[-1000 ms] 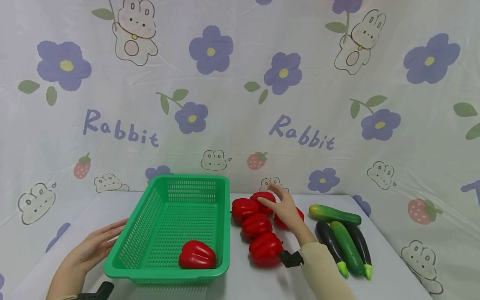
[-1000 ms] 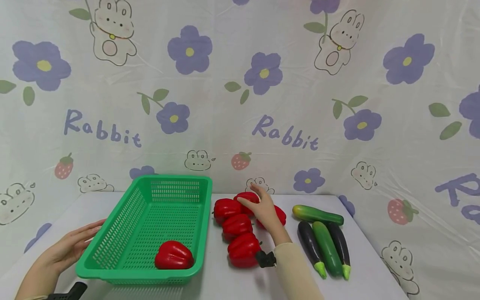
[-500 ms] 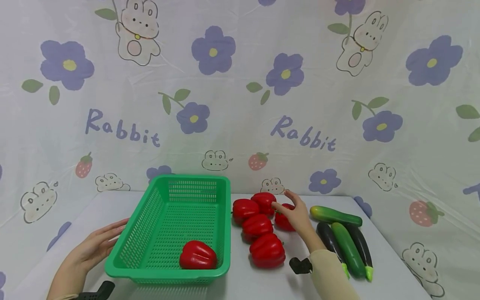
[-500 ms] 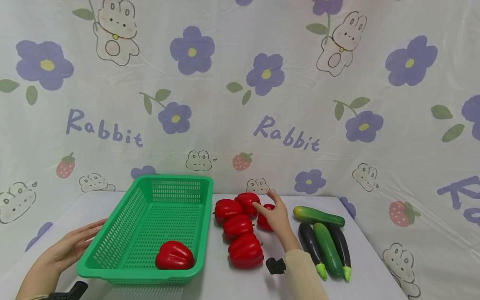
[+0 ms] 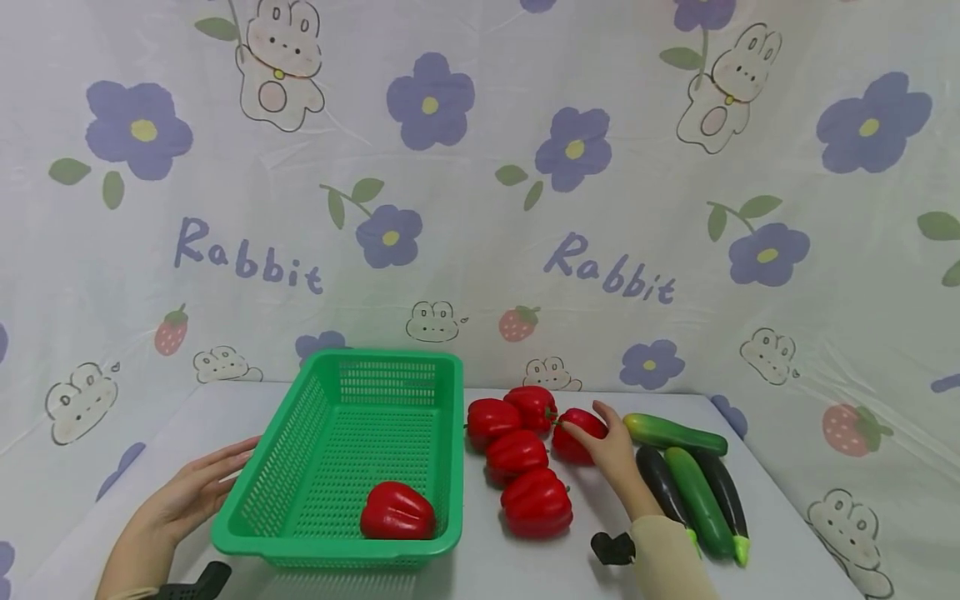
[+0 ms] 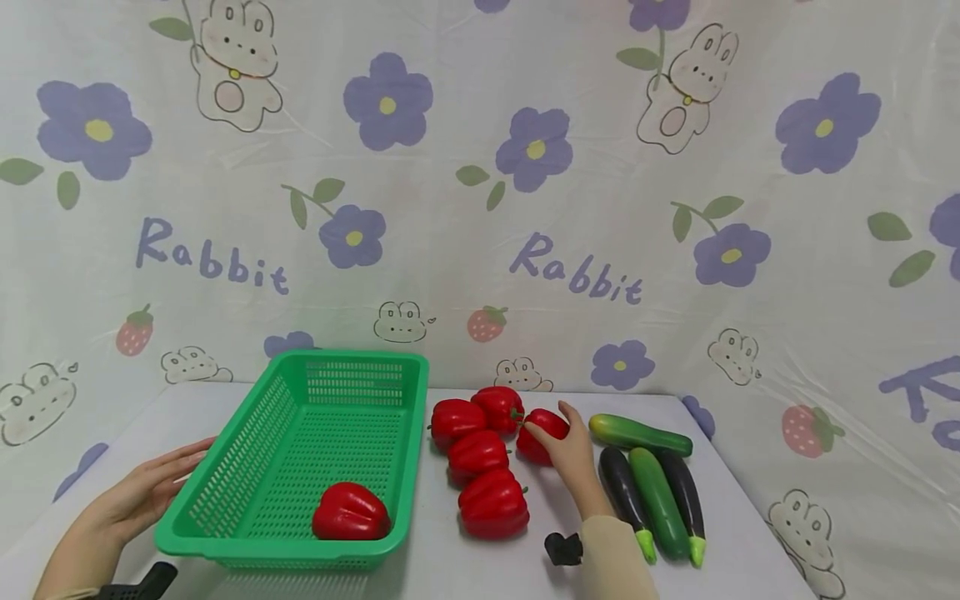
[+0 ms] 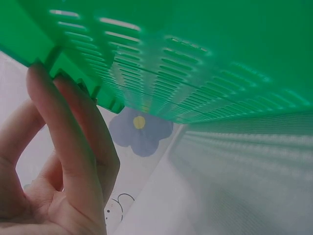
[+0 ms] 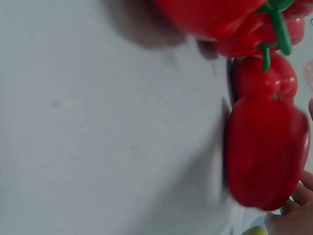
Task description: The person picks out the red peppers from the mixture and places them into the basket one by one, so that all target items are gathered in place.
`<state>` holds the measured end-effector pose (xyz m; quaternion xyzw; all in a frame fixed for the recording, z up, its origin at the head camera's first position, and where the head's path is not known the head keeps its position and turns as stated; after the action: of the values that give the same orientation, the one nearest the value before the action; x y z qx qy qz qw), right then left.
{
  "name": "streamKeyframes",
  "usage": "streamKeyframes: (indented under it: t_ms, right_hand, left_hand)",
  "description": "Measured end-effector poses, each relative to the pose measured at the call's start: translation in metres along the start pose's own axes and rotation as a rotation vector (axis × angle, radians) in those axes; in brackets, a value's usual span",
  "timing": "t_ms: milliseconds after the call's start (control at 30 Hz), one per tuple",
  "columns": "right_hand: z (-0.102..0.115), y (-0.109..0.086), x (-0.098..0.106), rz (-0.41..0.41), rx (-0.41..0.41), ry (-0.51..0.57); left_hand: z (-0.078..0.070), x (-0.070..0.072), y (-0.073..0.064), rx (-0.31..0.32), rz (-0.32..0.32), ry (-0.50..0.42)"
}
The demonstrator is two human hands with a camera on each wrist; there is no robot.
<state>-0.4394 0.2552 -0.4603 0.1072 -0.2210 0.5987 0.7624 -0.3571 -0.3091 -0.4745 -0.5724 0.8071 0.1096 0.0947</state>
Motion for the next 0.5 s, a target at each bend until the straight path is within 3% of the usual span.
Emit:
streamKeyframes:
  t_ms: [500]
  right_hand:
    - [-0.022,0.003,-0.001,0.012,-0.041,-0.044]
  left_hand:
    - [-0.001,-0.003,0.0,-0.013,0.006,-0.029]
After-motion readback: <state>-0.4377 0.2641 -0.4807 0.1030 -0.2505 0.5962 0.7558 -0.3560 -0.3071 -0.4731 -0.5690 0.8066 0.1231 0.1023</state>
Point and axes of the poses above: each hand's wrist, its own y-axis towards the middle knuckle, its own x-axis out of the back of the hand, z = x × y, the point moved 9 cm from there along y, towards the middle knuckle, and after that the axes turned 12 degrees about -x, right-handed, at the moved point
